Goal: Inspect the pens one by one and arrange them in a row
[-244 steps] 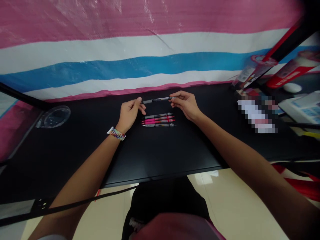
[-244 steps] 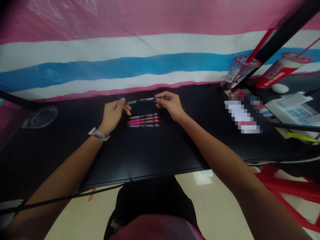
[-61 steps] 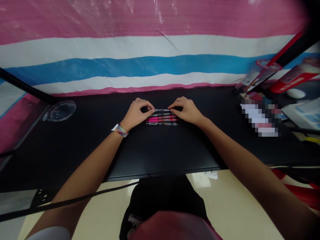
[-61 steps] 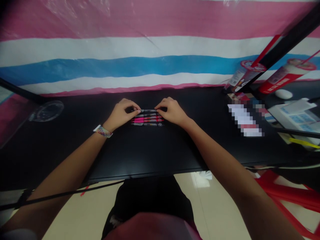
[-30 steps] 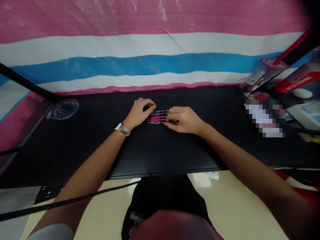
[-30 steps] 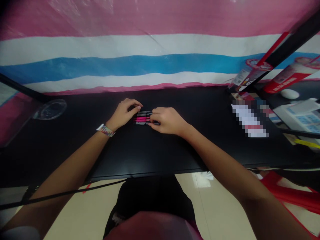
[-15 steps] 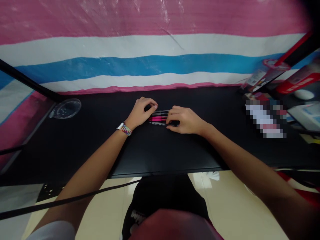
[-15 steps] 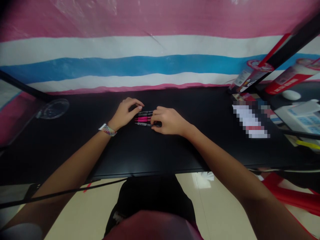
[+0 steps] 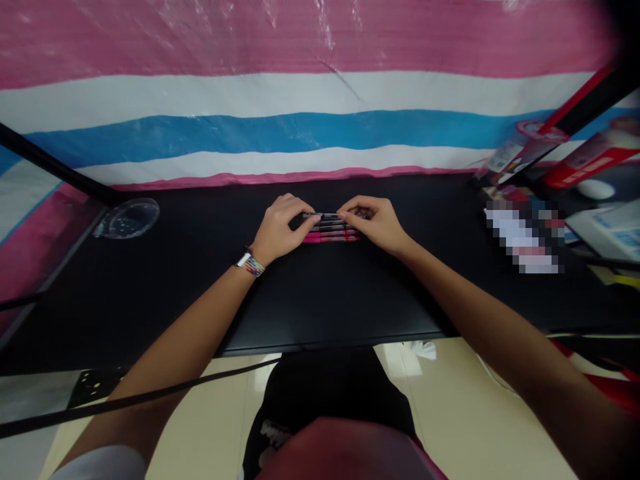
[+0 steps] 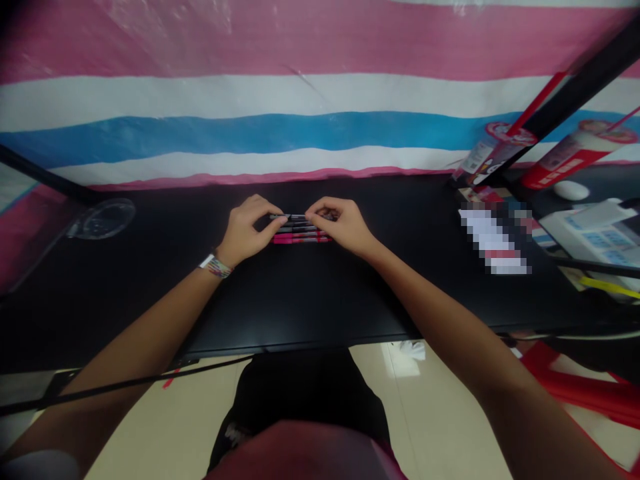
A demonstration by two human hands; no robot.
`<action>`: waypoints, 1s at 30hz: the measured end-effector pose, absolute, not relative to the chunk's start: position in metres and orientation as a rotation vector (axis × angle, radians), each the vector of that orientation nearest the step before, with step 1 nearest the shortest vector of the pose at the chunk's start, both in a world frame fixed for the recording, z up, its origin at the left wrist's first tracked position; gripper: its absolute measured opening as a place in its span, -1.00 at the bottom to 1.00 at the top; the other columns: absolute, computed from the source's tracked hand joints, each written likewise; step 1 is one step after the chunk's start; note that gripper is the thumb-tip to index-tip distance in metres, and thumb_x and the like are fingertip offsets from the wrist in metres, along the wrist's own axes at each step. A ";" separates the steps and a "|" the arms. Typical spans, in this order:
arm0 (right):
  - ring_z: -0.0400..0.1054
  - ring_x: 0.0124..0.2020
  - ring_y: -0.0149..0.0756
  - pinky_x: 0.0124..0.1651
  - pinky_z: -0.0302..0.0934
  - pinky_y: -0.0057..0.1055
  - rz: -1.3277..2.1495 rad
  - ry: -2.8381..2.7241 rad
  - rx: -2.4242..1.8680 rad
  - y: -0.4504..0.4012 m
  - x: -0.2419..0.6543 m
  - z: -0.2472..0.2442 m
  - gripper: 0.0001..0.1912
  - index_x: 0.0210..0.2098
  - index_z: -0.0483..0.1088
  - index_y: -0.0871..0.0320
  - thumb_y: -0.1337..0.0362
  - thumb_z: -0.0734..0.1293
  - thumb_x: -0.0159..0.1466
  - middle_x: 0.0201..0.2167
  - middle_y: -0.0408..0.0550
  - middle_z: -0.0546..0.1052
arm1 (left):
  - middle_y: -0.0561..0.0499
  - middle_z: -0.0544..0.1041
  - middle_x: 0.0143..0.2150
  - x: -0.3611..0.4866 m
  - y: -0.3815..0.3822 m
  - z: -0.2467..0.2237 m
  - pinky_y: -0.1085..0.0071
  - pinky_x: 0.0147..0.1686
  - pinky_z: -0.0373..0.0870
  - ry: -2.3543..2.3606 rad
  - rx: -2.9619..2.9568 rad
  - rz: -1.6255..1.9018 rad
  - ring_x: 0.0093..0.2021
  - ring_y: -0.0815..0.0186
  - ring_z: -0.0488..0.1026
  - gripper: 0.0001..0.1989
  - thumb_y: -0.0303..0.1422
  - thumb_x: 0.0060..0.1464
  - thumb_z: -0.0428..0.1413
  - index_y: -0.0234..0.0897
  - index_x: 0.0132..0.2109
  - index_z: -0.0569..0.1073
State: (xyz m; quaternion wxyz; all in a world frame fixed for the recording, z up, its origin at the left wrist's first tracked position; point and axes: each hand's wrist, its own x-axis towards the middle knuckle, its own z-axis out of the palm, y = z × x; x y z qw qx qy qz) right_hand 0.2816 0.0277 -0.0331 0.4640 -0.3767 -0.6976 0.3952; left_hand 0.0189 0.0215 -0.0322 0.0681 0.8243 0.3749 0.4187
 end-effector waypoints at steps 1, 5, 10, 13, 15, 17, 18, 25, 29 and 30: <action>0.40 -0.38 -0.30 -0.26 0.32 -0.30 1.014 -1.651 -0.939 0.030 0.282 -0.034 -0.75 -0.29 0.69 0.08 0.03 0.56 0.32 -0.34 -0.07 0.65 | -0.03 0.72 -0.20 0.019 0.023 -0.034 0.10 -0.01 0.50 1.132 2.486 1.286 -0.16 0.13 0.60 -0.80 -0.20 0.43 0.24 -0.15 -0.19 0.61; 0.31 -0.48 -0.39 -0.39 0.23 -0.36 1.269 -1.349 -0.935 0.040 0.286 -0.038 -0.79 -0.27 0.72 0.11 0.10 0.61 0.22 -0.46 -0.12 0.56 | -0.02 0.70 -0.22 0.016 0.028 -0.038 0.16 -0.05 0.52 1.150 2.487 1.375 -0.17 0.16 0.59 -0.85 -0.25 0.42 0.26 -0.18 -0.17 0.60; 0.34 -0.45 -0.40 -0.39 0.29 -0.39 1.460 -1.179 -0.908 0.043 0.288 -0.039 -0.77 -0.29 0.73 0.13 0.15 0.68 0.12 -0.40 -0.06 0.59 | -0.02 0.71 -0.18 0.015 0.030 -0.039 0.15 -0.01 0.53 1.180 2.465 1.431 -0.13 0.15 0.60 -0.89 -0.26 0.40 0.29 -0.16 -0.13 0.62; 0.34 -0.43 -0.40 -0.38 0.32 -0.39 1.449 -1.186 -0.907 0.043 0.288 -0.039 -0.76 -0.28 0.74 0.12 0.14 0.69 0.13 -0.38 -0.07 0.59 | -0.02 0.73 -0.15 0.015 0.031 -0.040 0.14 0.01 0.54 1.193 2.437 1.423 -0.10 0.14 0.62 -0.92 -0.27 0.39 0.32 -0.15 -0.10 0.64; 0.36 -0.43 -0.40 -0.38 0.32 -0.40 1.448 -1.180 -0.921 0.042 0.288 -0.039 -0.74 -0.27 0.74 0.13 0.10 0.68 0.16 -0.39 -0.07 0.59 | -0.03 0.73 -0.13 0.014 0.032 -0.042 0.13 0.02 0.54 1.181 2.425 1.428 -0.08 0.14 0.63 -0.92 -0.29 0.36 0.35 -0.16 -0.10 0.64; 0.36 -0.44 -0.39 -0.39 0.32 -0.40 1.461 -1.167 -0.943 0.043 0.289 -0.040 -0.73 -0.27 0.74 0.13 0.09 0.68 0.17 -0.40 -0.07 0.58 | -0.03 0.73 -0.13 0.013 0.034 -0.043 0.13 0.02 0.54 1.171 2.421 1.440 -0.07 0.13 0.63 -0.92 -0.30 0.33 0.37 -0.17 -0.11 0.64; 0.36 -0.44 -0.39 -0.39 0.32 -0.39 1.468 -1.161 -0.951 0.044 0.289 -0.041 -0.73 -0.27 0.73 0.13 0.10 0.69 0.16 -0.41 -0.07 0.58 | -0.03 0.73 -0.14 0.013 0.035 -0.044 0.13 0.02 0.54 1.170 2.423 1.445 -0.08 0.13 0.63 -0.91 -0.31 0.33 0.38 -0.17 -0.12 0.64; 0.43 -0.38 -0.35 -0.20 0.50 -0.29 1.501 -1.117 -0.938 0.045 0.288 -0.043 -0.79 -0.30 0.73 0.15 0.22 0.70 0.11 -0.38 -0.05 0.61 | -0.01 0.71 -0.18 0.012 0.034 -0.044 0.14 -0.03 0.54 1.144 2.416 1.438 -0.12 0.15 0.61 -0.91 -0.35 0.30 0.40 -0.17 -0.17 0.64; 0.47 -0.37 -0.35 -0.14 0.55 -0.26 1.473 -1.122 -0.924 0.045 0.288 -0.044 -0.80 -0.32 0.73 0.16 0.25 0.71 0.10 -0.36 -0.04 0.63 | 0.01 0.72 -0.21 0.011 0.034 -0.044 0.14 -0.05 0.54 1.146 2.409 1.443 -0.16 0.16 0.59 -0.92 -0.32 0.27 0.44 -0.14 -0.17 0.69; 0.48 -0.37 -0.34 -0.13 0.56 -0.24 1.467 -1.127 -0.927 0.045 0.288 -0.044 -0.79 -0.32 0.73 0.15 0.24 0.72 0.09 -0.35 -0.04 0.63 | 0.01 0.72 -0.22 0.010 0.035 -0.045 0.14 -0.07 0.54 1.144 2.408 1.452 -0.18 0.17 0.59 -0.92 -0.32 0.26 0.45 -0.14 -0.17 0.71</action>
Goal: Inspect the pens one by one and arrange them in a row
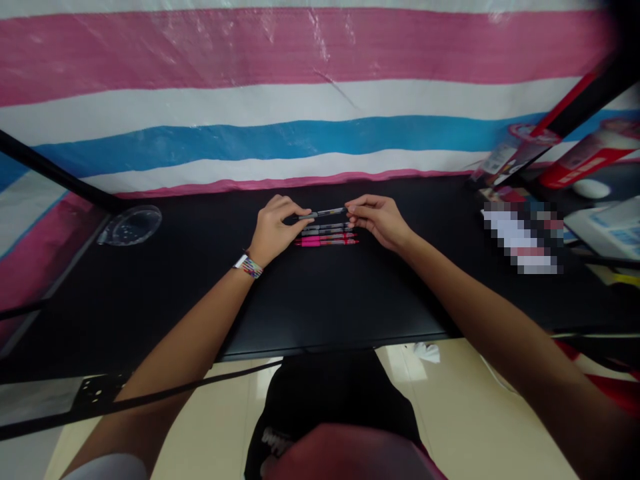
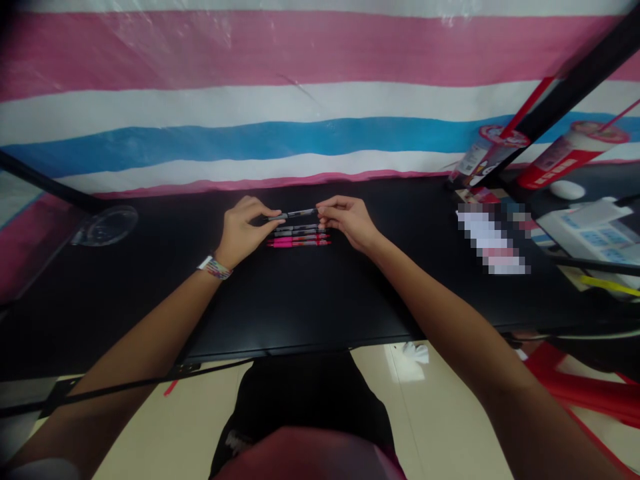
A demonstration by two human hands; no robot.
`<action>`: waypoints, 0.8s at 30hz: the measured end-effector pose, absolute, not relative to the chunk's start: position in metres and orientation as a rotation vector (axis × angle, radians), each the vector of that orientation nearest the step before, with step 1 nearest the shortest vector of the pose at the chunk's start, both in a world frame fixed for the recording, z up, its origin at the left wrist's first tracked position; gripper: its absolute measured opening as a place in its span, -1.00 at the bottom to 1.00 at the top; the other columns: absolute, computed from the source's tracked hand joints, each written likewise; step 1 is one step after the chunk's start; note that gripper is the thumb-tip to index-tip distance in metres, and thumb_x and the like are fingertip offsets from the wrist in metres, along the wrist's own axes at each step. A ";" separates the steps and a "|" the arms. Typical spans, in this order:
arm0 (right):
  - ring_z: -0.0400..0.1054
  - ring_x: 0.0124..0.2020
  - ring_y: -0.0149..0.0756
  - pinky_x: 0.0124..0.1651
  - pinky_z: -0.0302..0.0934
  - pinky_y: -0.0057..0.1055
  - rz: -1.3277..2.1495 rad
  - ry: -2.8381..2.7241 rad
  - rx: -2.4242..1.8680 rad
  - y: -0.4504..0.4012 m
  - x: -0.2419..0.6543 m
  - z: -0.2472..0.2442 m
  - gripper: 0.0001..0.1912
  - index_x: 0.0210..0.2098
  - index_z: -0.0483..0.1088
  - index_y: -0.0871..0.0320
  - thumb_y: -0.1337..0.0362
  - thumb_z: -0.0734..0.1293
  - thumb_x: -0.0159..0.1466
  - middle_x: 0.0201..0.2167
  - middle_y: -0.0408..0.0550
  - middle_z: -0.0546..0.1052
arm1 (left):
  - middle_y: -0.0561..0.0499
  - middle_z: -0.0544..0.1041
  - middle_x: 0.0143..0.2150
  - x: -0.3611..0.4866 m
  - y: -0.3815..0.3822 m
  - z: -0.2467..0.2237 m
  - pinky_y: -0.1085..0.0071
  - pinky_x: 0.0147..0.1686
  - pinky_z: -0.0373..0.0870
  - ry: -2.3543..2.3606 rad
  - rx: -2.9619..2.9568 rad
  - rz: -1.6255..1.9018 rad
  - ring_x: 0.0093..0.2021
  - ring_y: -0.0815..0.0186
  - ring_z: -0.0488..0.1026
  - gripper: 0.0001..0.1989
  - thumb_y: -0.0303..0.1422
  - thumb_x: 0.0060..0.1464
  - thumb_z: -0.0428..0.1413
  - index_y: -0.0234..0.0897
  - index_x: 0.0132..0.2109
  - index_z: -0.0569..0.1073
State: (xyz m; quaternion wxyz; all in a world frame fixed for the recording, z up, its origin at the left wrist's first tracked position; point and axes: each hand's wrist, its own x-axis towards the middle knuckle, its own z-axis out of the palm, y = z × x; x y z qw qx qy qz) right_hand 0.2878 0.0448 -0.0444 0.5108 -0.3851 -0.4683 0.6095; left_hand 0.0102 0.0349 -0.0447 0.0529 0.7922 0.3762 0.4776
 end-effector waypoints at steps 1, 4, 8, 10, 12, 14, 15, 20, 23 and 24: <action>0.49 -0.36 -0.33 -0.10 0.57 -0.22 1.464 -1.132 -0.931 0.045 0.288 -0.045 -0.77 -0.31 0.72 0.15 0.23 0.72 0.09 -0.35 -0.03 0.64 | 0.02 0.72 -0.24 0.010 0.036 -0.045 0.15 -0.08 0.53 1.139 2.406 1.461 -0.19 0.17 0.58 -0.92 -0.32 0.25 0.45 -0.14 -0.17 0.72; 0.52 -0.32 -0.29 -0.02 0.62 -0.14 1.460 -1.145 -0.935 0.045 0.287 -0.047 -0.71 -0.30 0.72 0.14 0.16 0.74 0.08 -0.34 -0.02 0.65 | 0.01 0.73 -0.25 0.008 0.037 -0.046 0.16 -0.11 0.52 1.127 2.392 1.480 -0.21 0.17 0.59 -0.93 -0.30 0.25 0.46 -0.13 -0.17 0.74; 0.57 -0.26 -0.21 0.02 0.65 -0.07 1.419 -1.155 -0.907 0.047 0.288 -0.048 -0.64 -0.28 0.72 0.14 0.13 0.77 0.02 -0.32 -0.01 0.66 | 0.01 0.76 -0.23 0.008 0.036 -0.045 0.12 -0.05 0.52 1.171 2.377 1.394 -0.24 0.16 0.61 -0.88 -0.19 0.26 0.45 -0.10 -0.17 0.75; 0.58 -0.26 -0.21 0.03 0.65 -0.07 1.399 -1.166 -0.895 0.048 0.290 -0.048 -0.63 -0.25 0.73 0.14 0.11 0.77 0.03 -0.31 0.00 0.67 | 0.02 0.76 -0.24 0.009 0.034 -0.043 0.13 -0.07 0.51 1.193 2.350 1.343 -0.26 0.18 0.60 -0.86 -0.15 0.27 0.44 -0.07 -0.17 0.76; 0.58 -0.27 -0.22 0.04 0.65 -0.06 1.392 -1.183 -0.888 0.048 0.291 -0.047 -0.60 -0.23 0.74 0.14 0.09 0.77 0.04 -0.30 -0.01 0.68 | 0.03 0.73 -0.29 0.010 0.032 -0.041 0.18 -0.13 0.48 1.202 2.315 1.317 -0.28 0.20 0.57 -0.84 -0.15 0.32 0.40 -0.08 -0.21 0.75; 0.58 -0.28 -0.23 0.05 0.65 -0.06 1.391 -1.202 -0.880 0.048 0.290 -0.046 -0.58 -0.23 0.73 0.12 0.07 0.77 0.02 -0.30 -0.03 0.68 | 0.03 0.65 -0.40 0.010 0.032 -0.040 0.22 -0.18 0.44 1.207 2.287 1.283 -0.31 0.22 0.54 -0.71 -0.16 0.42 0.29 -0.12 -0.30 0.71; 0.59 -0.28 -0.24 0.04 0.65 -0.07 1.389 -1.211 -0.876 0.048 0.290 -0.046 -0.58 -0.24 0.73 0.12 0.06 0.78 0.01 -0.30 -0.04 0.67 | 0.03 0.60 -0.44 0.010 0.032 -0.039 0.23 -0.19 0.43 1.209 2.271 1.263 -0.33 0.24 0.53 -0.62 -0.16 0.48 0.22 -0.13 -0.35 0.68; 0.59 -0.28 -0.24 0.03 0.65 -0.09 1.368 -1.206 -0.907 0.049 0.289 -0.048 -0.61 -0.22 0.71 0.09 0.07 0.75 0.06 -0.31 -0.05 0.66 | 0.06 0.60 -0.36 0.010 0.036 -0.042 0.28 -0.15 0.49 1.185 2.127 1.322 -0.31 0.27 0.56 -0.81 -0.16 0.40 0.28 -0.14 -0.13 0.68; 0.57 -0.24 -0.22 0.07 0.65 -0.07 1.350 -1.172 -0.942 0.051 0.289 -0.049 -0.67 -0.22 0.69 0.09 0.12 0.72 0.09 -0.32 -0.05 0.63 | 0.03 0.66 -0.23 0.008 0.040 -0.045 0.26 -0.07 0.55 1.173 2.050 1.409 -0.22 0.25 0.60 -0.80 -0.22 0.27 0.39 -0.14 -0.02 0.66; 0.57 -0.23 -0.22 0.08 0.64 -0.07 1.350 -1.163 -0.949 0.052 0.289 -0.049 -0.68 -0.22 0.69 0.09 0.13 0.71 0.10 -0.32 -0.05 0.63 | 0.02 0.67 -0.23 0.008 0.041 -0.046 0.26 -0.07 0.55 1.177 2.035 1.409 -0.21 0.25 0.61 -0.85 -0.21 0.29 0.37 -0.15 -0.08 0.66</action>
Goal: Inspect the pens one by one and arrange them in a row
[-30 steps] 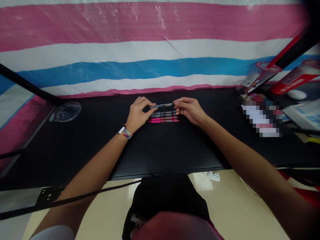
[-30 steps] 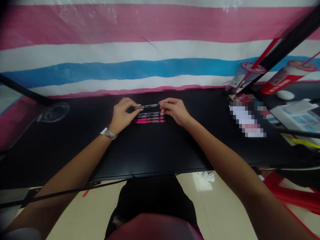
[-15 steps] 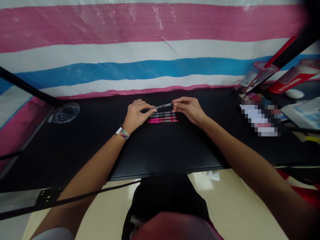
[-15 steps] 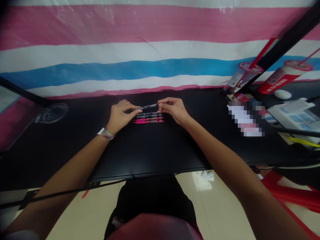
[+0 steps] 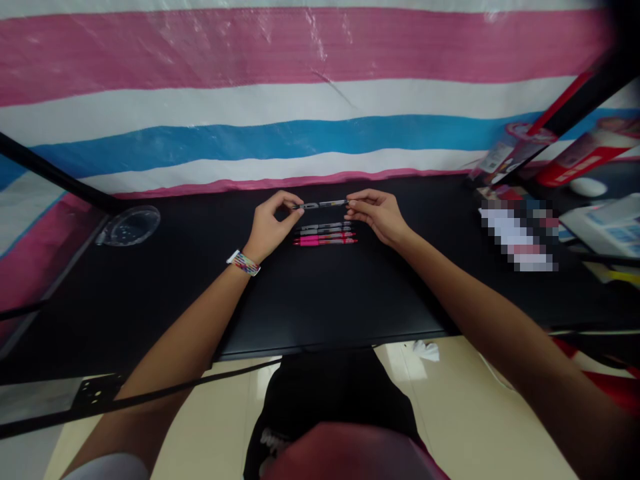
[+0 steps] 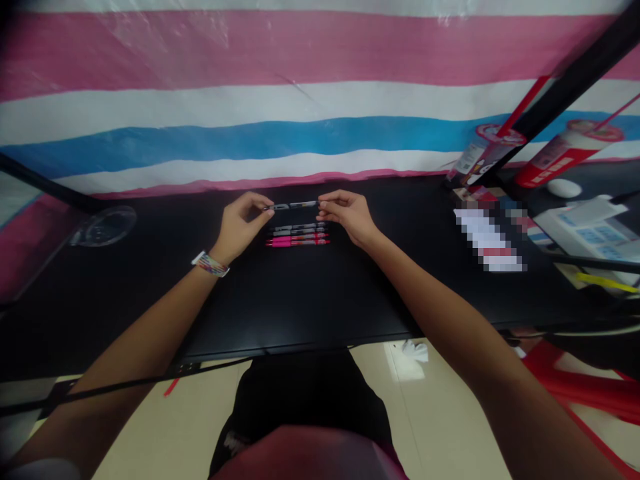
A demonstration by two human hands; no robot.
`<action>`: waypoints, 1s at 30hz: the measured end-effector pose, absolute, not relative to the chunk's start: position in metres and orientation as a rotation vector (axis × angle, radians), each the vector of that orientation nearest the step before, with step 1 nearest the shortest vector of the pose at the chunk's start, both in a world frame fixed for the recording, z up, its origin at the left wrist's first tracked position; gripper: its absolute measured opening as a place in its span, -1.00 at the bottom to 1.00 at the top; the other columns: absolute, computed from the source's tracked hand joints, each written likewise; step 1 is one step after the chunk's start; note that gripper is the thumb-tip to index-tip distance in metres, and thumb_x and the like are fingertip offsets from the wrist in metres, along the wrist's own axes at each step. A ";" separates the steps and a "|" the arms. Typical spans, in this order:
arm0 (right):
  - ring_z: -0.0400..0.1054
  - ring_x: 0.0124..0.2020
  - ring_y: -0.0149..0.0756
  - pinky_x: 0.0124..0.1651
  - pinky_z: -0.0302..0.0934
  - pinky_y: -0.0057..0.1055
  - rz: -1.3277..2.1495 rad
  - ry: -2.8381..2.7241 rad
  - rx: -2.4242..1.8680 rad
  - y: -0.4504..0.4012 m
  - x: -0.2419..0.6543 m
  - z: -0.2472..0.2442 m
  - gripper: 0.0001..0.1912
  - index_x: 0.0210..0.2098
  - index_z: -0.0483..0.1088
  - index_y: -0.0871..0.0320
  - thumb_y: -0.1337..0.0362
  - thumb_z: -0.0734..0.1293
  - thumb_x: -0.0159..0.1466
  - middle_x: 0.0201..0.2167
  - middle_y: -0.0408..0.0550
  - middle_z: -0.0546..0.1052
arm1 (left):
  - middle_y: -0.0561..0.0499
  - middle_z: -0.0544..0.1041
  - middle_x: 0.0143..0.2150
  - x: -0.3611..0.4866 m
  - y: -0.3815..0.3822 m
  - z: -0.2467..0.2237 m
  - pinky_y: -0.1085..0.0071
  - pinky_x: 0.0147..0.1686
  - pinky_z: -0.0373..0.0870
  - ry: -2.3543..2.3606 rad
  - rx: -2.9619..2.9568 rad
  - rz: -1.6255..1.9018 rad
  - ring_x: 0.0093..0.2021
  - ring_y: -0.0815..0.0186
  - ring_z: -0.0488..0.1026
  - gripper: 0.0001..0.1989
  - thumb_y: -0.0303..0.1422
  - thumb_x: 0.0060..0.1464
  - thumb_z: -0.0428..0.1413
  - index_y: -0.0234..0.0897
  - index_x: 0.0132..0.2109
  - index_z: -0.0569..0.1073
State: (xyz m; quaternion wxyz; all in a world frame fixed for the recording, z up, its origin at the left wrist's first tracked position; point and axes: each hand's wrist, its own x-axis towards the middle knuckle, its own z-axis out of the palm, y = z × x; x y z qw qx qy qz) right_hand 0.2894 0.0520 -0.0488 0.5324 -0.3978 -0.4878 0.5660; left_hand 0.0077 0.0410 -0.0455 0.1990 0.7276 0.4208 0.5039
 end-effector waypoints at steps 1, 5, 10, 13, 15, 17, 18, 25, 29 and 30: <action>0.56 -0.23 -0.22 0.08 0.64 -0.07 1.352 -1.157 -0.952 0.053 0.289 -0.049 -0.69 -0.22 0.68 0.09 0.14 0.70 0.10 -0.32 -0.05 0.62 | 0.01 0.67 -0.27 0.007 0.042 -0.046 0.25 -0.07 0.56 1.186 2.020 1.397 -0.22 0.25 0.62 -0.83 -0.19 0.34 0.32 -0.16 -0.18 0.64; 0.55 -0.24 -0.24 0.07 0.64 -0.10 1.366 -1.139 -0.932 0.054 0.290 -0.049 -0.70 -0.23 0.69 0.10 0.15 0.70 0.10 -0.32 -0.06 0.63 | 0.01 0.64 -0.38 0.005 0.045 -0.047 0.25 -0.09 0.56 1.198 1.962 1.356 -0.28 0.26 0.63 -0.66 -0.12 0.47 0.19 -0.18 -0.28 0.60; 0.54 -0.28 -0.28 0.01 0.65 -0.16 1.368 -1.087 -0.894 0.055 0.290 -0.051 -0.71 -0.25 0.71 0.13 0.19 0.72 0.08 -0.35 -0.06 0.63 | 0.03 0.65 -0.32 0.004 0.048 -0.049 0.27 -0.10 0.55 1.162 1.973 1.394 -0.26 0.26 0.62 -0.84 -0.21 0.34 0.33 -0.16 -0.19 0.61; 0.54 -0.28 -0.29 0.01 0.65 -0.17 1.361 -1.086 -0.904 0.055 0.289 -0.052 -0.72 -0.25 0.71 0.13 0.19 0.71 0.08 -0.34 -0.06 0.63 | 0.03 0.63 -0.38 0.003 0.050 -0.051 0.27 -0.12 0.55 1.189 1.943 1.368 -0.29 0.27 0.63 -0.75 -0.22 0.42 0.25 -0.17 -0.28 0.57; 0.55 -0.26 -0.27 0.04 0.64 -0.14 1.357 -1.096 -0.924 0.055 0.289 -0.051 -0.72 -0.24 0.70 0.11 0.19 0.70 0.10 -0.32 -0.06 0.64 | 0.04 0.65 -0.31 0.003 0.051 -0.053 0.27 -0.11 0.56 1.168 1.938 1.402 -0.26 0.26 0.63 -0.91 -0.28 0.32 0.33 -0.15 -0.13 0.61; 0.55 -0.24 -0.25 0.08 0.64 -0.10 1.349 -1.107 -0.944 0.055 0.289 -0.051 -0.73 -0.24 0.69 0.10 0.17 0.69 0.11 -0.31 -0.05 0.64 | 0.03 0.67 -0.27 0.002 0.052 -0.054 0.26 -0.12 0.57 1.160 1.948 1.416 -0.24 0.25 0.62 -0.87 -0.31 0.25 0.38 -0.14 -0.09 0.61; 0.55 -0.24 -0.25 0.09 0.64 -0.09 1.345 -1.109 -0.950 0.055 0.289 -0.051 -0.72 -0.24 0.69 0.10 0.17 0.69 0.11 -0.31 -0.05 0.63 | 0.02 0.67 -0.28 0.002 0.052 -0.054 0.25 -0.12 0.57 1.170 1.951 1.403 -0.24 0.25 0.62 -0.91 -0.29 0.29 0.36 -0.14 -0.14 0.61; 0.55 -0.24 -0.26 0.09 0.63 -0.10 1.345 -1.101 -0.931 0.055 0.290 -0.051 -0.70 -0.23 0.68 0.10 0.15 0.69 0.10 -0.29 -0.04 0.64 | 0.03 0.69 -0.25 0.002 0.054 -0.056 0.28 -0.10 0.57 1.136 1.938 1.434 -0.22 0.27 0.65 -0.86 -0.28 0.26 0.37 -0.13 -0.06 0.64; 0.54 -0.25 -0.26 0.09 0.63 -0.09 1.343 -1.104 -0.961 0.055 0.290 -0.049 -0.69 -0.22 0.67 0.09 0.14 0.68 0.09 -0.29 -0.05 0.63 | 0.03 0.64 -0.42 0.001 0.053 -0.053 0.30 -0.23 0.52 1.238 1.955 1.357 -0.36 0.30 0.60 -0.65 -0.14 0.45 0.21 -0.17 -0.33 0.60; 0.54 -0.25 -0.26 0.08 0.62 -0.10 1.344 -1.106 -0.960 0.055 0.290 -0.049 -0.69 -0.22 0.67 0.09 0.14 0.68 0.09 -0.29 -0.05 0.62 | 0.03 0.62 -0.46 0.001 0.052 -0.052 0.30 -0.26 0.50 1.254 1.959 1.347 -0.40 0.31 0.57 -0.60 -0.11 0.48 0.18 -0.17 -0.35 0.59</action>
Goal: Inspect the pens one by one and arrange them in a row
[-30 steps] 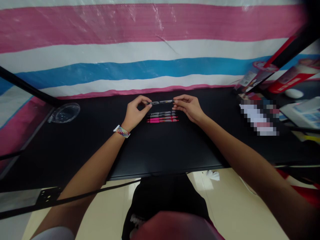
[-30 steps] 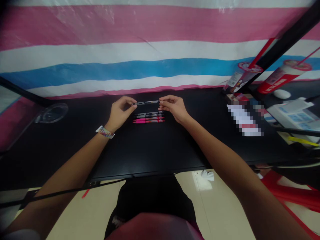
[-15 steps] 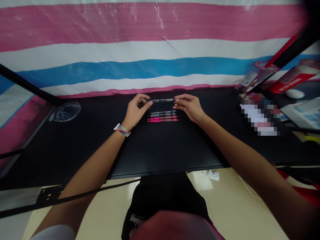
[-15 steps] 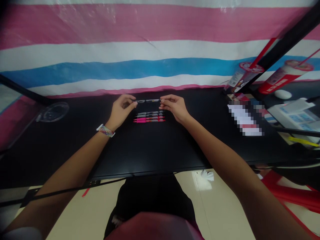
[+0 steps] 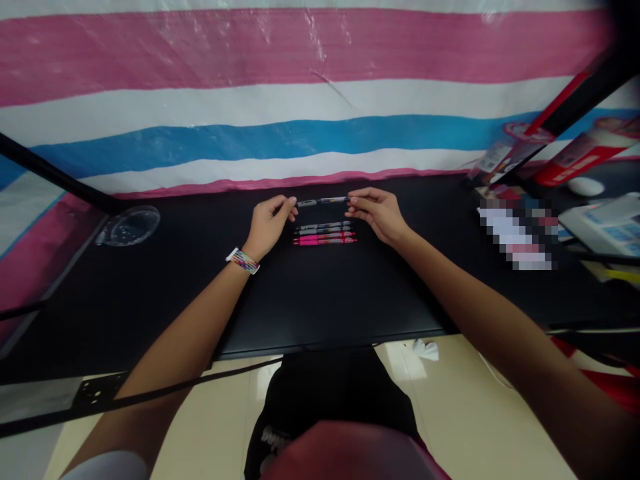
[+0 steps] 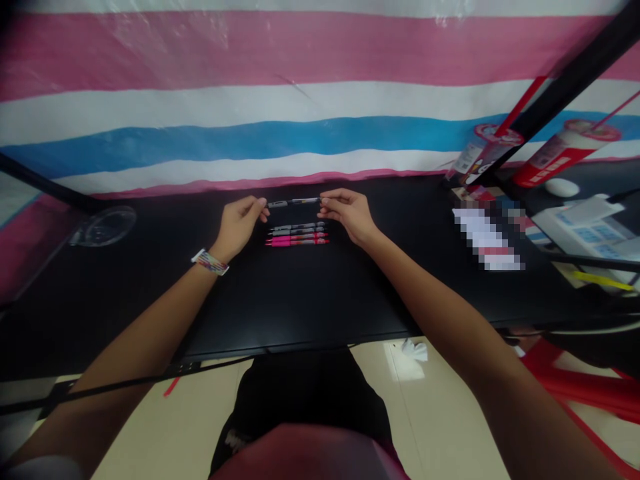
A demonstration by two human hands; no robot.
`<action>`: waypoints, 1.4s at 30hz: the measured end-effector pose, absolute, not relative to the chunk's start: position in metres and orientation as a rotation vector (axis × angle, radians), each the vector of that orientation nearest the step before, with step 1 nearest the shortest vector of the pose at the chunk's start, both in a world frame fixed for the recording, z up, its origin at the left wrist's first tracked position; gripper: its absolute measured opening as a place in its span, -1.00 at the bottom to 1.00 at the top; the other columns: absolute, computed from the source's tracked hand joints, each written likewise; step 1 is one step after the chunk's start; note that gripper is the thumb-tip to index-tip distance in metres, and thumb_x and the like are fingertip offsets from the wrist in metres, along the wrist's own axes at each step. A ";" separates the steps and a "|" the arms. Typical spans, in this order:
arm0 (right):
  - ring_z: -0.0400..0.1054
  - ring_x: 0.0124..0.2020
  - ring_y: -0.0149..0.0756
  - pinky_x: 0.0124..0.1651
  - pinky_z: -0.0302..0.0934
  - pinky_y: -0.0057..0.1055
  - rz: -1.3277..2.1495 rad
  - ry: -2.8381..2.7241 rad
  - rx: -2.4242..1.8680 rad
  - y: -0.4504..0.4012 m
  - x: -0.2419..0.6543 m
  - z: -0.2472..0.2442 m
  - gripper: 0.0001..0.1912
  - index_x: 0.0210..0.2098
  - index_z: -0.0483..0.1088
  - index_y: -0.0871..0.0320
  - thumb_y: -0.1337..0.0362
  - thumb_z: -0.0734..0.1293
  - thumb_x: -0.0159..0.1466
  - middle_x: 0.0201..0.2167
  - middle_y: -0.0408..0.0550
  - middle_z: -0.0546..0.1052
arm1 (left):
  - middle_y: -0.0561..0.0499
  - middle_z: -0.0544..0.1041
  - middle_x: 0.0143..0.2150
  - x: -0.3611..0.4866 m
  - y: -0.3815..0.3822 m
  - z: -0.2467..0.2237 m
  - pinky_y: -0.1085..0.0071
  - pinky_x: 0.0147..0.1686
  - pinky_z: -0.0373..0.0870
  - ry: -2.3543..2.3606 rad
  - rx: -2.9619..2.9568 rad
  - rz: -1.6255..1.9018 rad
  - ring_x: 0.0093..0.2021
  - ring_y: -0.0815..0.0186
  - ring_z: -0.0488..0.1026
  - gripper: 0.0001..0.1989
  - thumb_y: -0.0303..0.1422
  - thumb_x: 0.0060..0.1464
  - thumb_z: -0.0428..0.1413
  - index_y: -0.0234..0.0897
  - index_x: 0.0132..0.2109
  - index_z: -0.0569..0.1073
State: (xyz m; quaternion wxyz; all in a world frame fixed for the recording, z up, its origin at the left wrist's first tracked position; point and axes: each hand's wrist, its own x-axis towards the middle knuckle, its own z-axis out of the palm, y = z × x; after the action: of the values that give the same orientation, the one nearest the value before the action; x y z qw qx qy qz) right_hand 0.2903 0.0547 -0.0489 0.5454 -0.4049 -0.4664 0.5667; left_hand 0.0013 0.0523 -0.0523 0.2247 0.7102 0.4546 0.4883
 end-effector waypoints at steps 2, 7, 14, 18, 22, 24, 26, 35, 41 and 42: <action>0.54 -0.26 -0.26 0.06 0.62 -0.11 1.340 -1.111 -0.951 0.055 0.290 -0.049 -0.70 -0.23 0.67 0.09 0.15 0.68 0.09 -0.29 -0.05 0.62 | 0.04 0.59 -0.49 0.001 0.052 -0.051 0.31 -0.29 0.48 1.270 1.968 1.359 -0.42 0.32 0.54 -0.57 -0.10 0.48 0.18 -0.16 -0.37 0.58; 0.51 -0.27 -0.26 0.05 0.61 -0.10 1.279 -1.091 -0.964 0.058 0.293 -0.050 -0.75 -0.25 0.64 0.06 0.17 0.64 0.10 -0.32 -0.08 0.59 | 0.01 0.71 -0.30 -0.002 0.058 -0.056 0.31 -0.18 0.56 1.237 1.940 1.440 -0.29 0.30 0.62 -0.80 -0.22 0.39 0.28 -0.15 -0.24 0.63; 0.49 -0.28 -0.24 0.05 0.58 -0.08 1.162 -1.073 -1.020 0.064 0.297 -0.051 -0.76 -0.25 0.59 0.03 0.19 0.58 0.08 -0.33 -0.09 0.54 | -0.07 0.80 -0.04 -0.006 0.064 -0.062 0.23 0.00 0.67 1.262 1.880 1.489 -0.04 0.18 0.73 -0.88 -0.29 0.31 0.34 -0.16 -0.06 0.72; 0.48 -0.29 -0.24 0.03 0.57 -0.09 1.129 -1.058 -1.025 0.066 0.298 -0.053 -0.79 -0.25 0.60 0.03 0.22 0.56 0.10 -0.33 -0.08 0.55 | -0.07 0.81 -0.04 -0.006 0.063 -0.061 0.17 0.03 0.69 1.247 1.809 1.531 -0.05 0.17 0.75 -0.88 -0.30 0.27 0.37 -0.12 -0.06 0.75; 0.47 -0.31 -0.26 0.01 0.57 -0.09 1.111 -1.046 -1.022 0.068 0.300 -0.054 -0.79 -0.26 0.59 0.03 0.23 0.56 0.09 -0.34 -0.09 0.55 | -0.06 0.82 -0.03 -0.007 0.063 -0.061 0.14 0.07 0.68 1.247 1.777 1.554 -0.05 0.17 0.75 -0.87 -0.32 0.24 0.39 -0.10 -0.06 0.77; 0.47 -0.30 -0.25 0.03 0.58 -0.08 1.104 -1.054 -1.039 0.069 0.301 -0.054 -0.79 -0.25 0.58 0.03 0.22 0.55 0.10 -0.33 -0.09 0.55 | -0.05 0.82 -0.04 -0.007 0.063 -0.061 0.12 0.07 0.68 1.248 1.773 1.562 -0.05 0.17 0.76 -0.87 -0.32 0.23 0.40 -0.09 -0.07 0.77; 0.48 -0.29 -0.24 0.04 0.58 -0.07 1.099 -1.060 -1.055 0.069 0.301 -0.054 -0.80 -0.25 0.58 0.02 0.22 0.54 0.11 -0.33 -0.09 0.55 | -0.05 0.82 -0.04 -0.007 0.063 -0.062 0.11 0.07 0.68 1.251 1.778 1.563 -0.05 0.17 0.76 -0.87 -0.33 0.24 0.40 -0.08 -0.07 0.78; 0.50 -0.36 -0.32 -0.10 0.57 -0.23 1.142 -1.006 -0.966 0.069 0.300 -0.056 -0.82 -0.30 0.65 0.07 0.28 0.60 0.08 -0.39 -0.11 0.59 | -0.07 0.82 -0.03 -0.005 0.061 -0.060 0.14 0.07 0.67 1.240 1.762 1.543 -0.06 0.17 0.75 -0.87 -0.32 0.25 0.40 -0.13 -0.07 0.79; 0.60 -0.34 -0.25 -0.06 0.59 -0.18 1.281 -1.188 -0.933 0.063 0.294 -0.058 -0.67 -0.22 0.70 0.11 0.16 0.69 0.06 -0.37 -0.08 0.67 | -0.03 0.79 -0.17 0.000 0.054 -0.055 0.20 0.06 0.62 1.259 1.837 1.394 -0.10 0.18 0.71 -0.88 -0.25 0.33 0.33 -0.16 -0.13 0.73; 0.60 -0.33 -0.24 -0.05 0.59 -0.17 1.280 -1.195 -0.932 0.062 0.294 -0.057 -0.66 -0.21 0.70 0.11 0.15 0.69 0.06 -0.36 -0.07 0.67 | -0.02 0.77 -0.18 0.000 0.053 -0.055 0.22 0.04 0.60 1.263 1.855 1.385 -0.11 0.20 0.70 -0.88 -0.25 0.35 0.31 -0.16 -0.14 0.71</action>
State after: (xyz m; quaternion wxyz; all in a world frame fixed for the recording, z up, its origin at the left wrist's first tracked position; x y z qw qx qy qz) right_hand 0.2936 0.0618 -0.0573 0.5472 -0.3934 -0.5043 0.5399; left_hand 0.0000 0.0535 -0.0550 0.2496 0.6811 0.4637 0.5087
